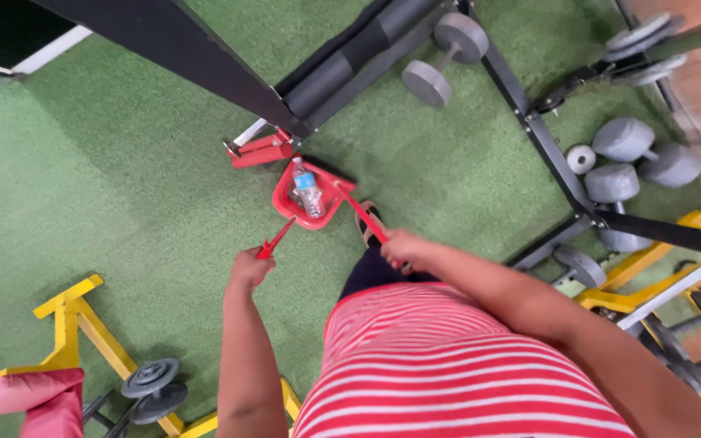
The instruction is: Sweeping the floor of a gym using a broom and a dustpan while walking through the equipment area.
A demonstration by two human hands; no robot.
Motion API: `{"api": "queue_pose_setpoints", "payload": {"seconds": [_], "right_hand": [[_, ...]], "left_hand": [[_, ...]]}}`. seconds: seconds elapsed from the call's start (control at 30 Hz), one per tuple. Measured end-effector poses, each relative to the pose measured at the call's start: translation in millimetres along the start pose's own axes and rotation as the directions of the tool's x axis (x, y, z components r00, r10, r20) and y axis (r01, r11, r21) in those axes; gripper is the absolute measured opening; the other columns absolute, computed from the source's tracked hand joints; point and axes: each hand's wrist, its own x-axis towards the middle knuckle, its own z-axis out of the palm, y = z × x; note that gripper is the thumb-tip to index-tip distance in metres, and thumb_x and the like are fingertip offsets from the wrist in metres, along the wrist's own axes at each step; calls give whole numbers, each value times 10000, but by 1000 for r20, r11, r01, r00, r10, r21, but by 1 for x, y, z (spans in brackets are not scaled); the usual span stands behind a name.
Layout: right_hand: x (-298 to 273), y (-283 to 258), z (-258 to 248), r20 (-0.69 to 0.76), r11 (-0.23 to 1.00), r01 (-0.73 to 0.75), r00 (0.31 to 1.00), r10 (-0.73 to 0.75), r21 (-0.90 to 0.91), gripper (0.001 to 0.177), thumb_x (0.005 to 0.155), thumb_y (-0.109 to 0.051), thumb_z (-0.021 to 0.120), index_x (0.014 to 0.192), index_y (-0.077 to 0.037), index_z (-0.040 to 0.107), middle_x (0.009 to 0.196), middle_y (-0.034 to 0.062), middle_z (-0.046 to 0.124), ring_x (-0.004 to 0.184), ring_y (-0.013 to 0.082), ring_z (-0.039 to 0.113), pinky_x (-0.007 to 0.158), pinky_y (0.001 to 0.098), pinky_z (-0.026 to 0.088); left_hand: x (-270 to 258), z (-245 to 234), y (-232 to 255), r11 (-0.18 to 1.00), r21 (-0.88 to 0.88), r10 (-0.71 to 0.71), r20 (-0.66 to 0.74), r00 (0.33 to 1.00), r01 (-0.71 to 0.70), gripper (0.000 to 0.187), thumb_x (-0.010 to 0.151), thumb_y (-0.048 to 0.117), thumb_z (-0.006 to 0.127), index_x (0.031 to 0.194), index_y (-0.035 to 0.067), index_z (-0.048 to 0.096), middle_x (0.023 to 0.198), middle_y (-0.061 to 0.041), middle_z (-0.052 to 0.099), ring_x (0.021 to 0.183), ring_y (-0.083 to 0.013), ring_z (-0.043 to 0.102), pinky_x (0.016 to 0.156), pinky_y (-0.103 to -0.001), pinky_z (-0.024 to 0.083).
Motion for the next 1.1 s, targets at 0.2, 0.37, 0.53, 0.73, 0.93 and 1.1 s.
{"api": "queue_pose_setpoints", "payload": {"seconds": [0.2,0.37,0.53,0.73,0.93,1.1], "right_hand": [[-30,27,-116,257,882,-111,966,-11,459,621,908,-105,544,1473,-349,458,613,-101,401,416,16,337,363,209,239],[-52,91,-186,221,745,-153,975,8,649,478,919,-130,561,1351,-322,494,613,-88,429,435,27,374,385,211,258],[-61,145,-212,49,670,-29,999,-11,742,162,953,-172,568,1070,-242,482,614,-70,440,460,52,408,383,226,253],[-19,192,-211,-141,549,78,987,73,832,149,990,-187,564,920,-180,433,598,-75,431,462,48,389,389,218,243],[25,191,-106,-211,542,159,977,35,825,124,955,-138,538,896,-168,433,556,-61,415,427,79,373,383,259,262],[21,161,38,-176,772,127,984,-19,623,153,910,-94,560,1006,-188,486,583,-38,456,418,97,424,370,295,286]], "left_hand": [[-4,7,-34,995,-75,59,-2,998,-59,441,732,213,752,1164,122,771,805,-64,741,707,-172,683,685,-361,536],[-11,-11,-38,993,-115,-24,65,998,31,496,787,218,773,1279,177,724,789,-55,679,673,-180,600,645,-378,498],[5,-26,-57,995,-73,77,105,992,-69,455,730,151,774,1184,131,769,785,-13,707,691,-129,622,667,-328,510],[-2,-35,-48,987,40,145,165,976,-153,313,729,162,738,1027,77,779,761,-52,685,703,-174,624,691,-359,511],[-8,-26,-53,913,310,232,136,963,-264,333,662,225,750,958,73,750,805,-152,736,759,-294,707,740,-434,546],[10,-9,-74,847,413,316,117,942,-336,319,672,280,739,912,70,750,859,-192,736,800,-350,709,754,-457,545]]}}
